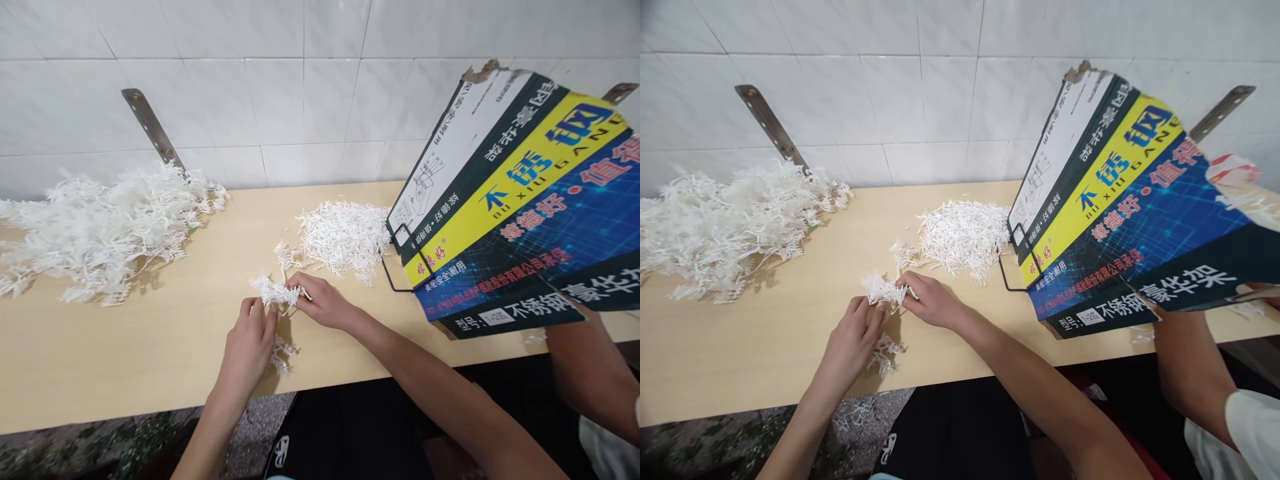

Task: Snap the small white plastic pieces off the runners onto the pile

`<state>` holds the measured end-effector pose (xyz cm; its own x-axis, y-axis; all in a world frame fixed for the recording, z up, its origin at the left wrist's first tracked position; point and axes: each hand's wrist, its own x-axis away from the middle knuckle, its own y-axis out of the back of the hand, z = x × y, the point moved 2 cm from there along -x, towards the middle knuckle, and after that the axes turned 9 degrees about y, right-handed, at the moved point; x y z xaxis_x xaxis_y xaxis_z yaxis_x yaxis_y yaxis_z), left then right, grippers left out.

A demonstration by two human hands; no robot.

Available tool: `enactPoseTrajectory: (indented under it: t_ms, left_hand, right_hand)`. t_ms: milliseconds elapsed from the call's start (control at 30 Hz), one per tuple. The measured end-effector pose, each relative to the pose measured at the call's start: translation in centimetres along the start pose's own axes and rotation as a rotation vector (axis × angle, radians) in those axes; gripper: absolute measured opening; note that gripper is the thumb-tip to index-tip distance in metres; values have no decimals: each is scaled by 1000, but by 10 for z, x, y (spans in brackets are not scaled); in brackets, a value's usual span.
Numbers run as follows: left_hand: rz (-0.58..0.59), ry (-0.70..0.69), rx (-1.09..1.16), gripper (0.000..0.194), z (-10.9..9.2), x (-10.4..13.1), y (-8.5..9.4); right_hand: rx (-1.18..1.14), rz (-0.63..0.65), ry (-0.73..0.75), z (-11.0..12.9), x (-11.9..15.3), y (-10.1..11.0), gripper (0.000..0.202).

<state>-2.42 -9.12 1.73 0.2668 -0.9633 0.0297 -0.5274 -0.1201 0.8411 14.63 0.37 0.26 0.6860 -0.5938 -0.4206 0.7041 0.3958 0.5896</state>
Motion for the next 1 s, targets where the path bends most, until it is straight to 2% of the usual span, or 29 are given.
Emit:
enactPoseTrajectory:
  t_ms: [200, 367, 433, 533, 600, 667, 733, 867, 1000]
  left_hand:
    - [121, 83, 176, 32, 0, -16, 12]
    - [105, 92, 4, 31, 5, -21, 14]
    - [66, 112, 20, 30, 8, -20, 13]
    - [7, 121, 262, 24, 11, -15, 12]
    - [10, 113, 507, 34, 13, -11, 11]
    - [82, 150, 752, 46, 14, -5, 9]
    - [160, 216, 941, 47, 15, 1, 6]
    - [117, 335, 1150, 30, 17, 5, 3]
    - [140, 418, 1385, 36, 19, -1, 3]
  right_hand:
    - [-310, 2, 67, 2, -1, 2, 14]
    - [-461, 27, 34, 7, -1, 5, 15]
    - [-489, 52, 1, 11, 0, 6, 15]
    - [-554, 81, -53, 18, 0, 6, 13]
    - [-601, 90, -79, 21, -1, 7, 14]
    - [-621, 93, -104, 22, -2, 7, 16]
    - [-619, 94, -133, 20, -3, 7, 16]
    - [-639, 102, -163, 13, -1, 3, 25]
    - [-703, 152, -107, 17, 0, 3, 42]
